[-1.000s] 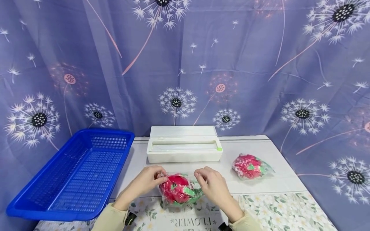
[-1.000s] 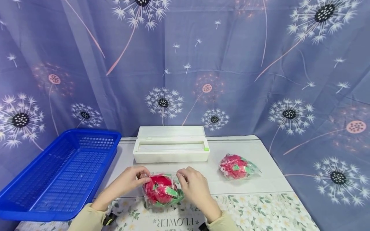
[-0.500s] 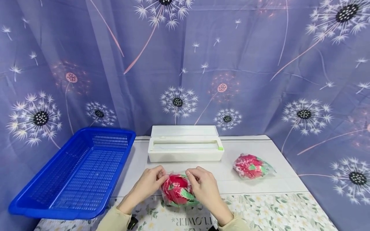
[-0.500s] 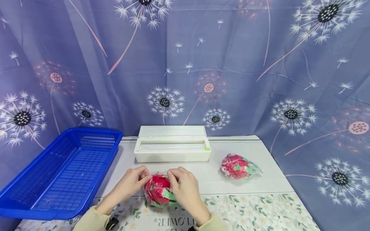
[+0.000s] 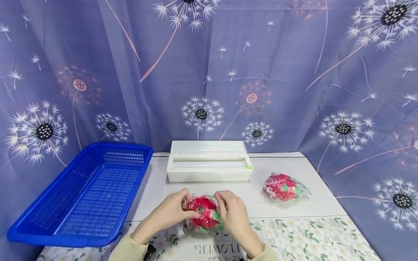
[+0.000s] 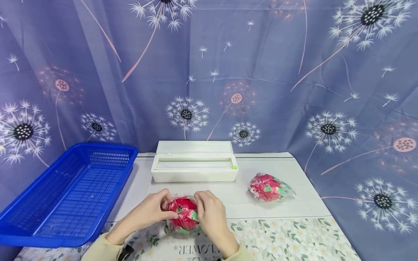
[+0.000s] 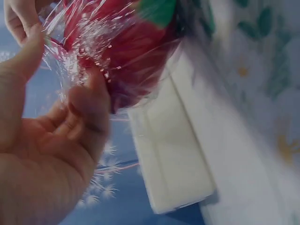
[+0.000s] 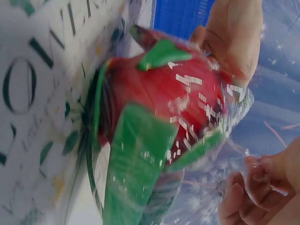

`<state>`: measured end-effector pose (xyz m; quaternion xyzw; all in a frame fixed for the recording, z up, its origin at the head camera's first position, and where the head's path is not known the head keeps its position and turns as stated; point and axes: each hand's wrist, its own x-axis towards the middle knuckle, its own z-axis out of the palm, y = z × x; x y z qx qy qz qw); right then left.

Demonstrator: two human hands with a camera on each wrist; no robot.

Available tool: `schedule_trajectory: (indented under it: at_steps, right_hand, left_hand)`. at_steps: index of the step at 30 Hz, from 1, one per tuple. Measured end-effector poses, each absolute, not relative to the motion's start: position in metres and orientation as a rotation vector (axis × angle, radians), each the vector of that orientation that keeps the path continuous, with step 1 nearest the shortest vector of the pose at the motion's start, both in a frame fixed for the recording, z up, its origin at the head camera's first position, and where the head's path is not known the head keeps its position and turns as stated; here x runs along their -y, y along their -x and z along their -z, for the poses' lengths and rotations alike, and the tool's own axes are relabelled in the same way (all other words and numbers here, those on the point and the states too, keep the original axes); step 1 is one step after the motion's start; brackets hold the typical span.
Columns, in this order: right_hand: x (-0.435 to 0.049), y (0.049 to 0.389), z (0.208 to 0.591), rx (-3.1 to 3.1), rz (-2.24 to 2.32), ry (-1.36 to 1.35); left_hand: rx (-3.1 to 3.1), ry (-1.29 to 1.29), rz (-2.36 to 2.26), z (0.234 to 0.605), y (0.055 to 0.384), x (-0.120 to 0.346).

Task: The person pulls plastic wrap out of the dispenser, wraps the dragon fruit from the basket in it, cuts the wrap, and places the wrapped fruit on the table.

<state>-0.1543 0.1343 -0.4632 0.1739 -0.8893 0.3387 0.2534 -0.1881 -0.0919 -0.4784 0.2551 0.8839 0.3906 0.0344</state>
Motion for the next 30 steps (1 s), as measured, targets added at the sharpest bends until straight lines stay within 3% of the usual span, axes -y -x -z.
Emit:
schedule_trajectory:
  at_steps: [8, 24, 30]
  right_hand:
    - [-0.136, 0.163, 0.465, 2.439, -0.878, -0.497]
    - [-0.143, 0.171, 0.471, 2.220, -0.960, -0.734]
    - [-0.139, 0.172, 0.469, 2.052, -0.916, -0.905]
  left_hand:
    - [-2.685, -0.875, -1.156, 0.475, 0.200, 0.085]
    - [-2.702, -0.630, -1.226, 0.474, 0.198, 0.062]
    - [-2.701, -0.677, -1.244, 0.484, 0.192, 0.054]
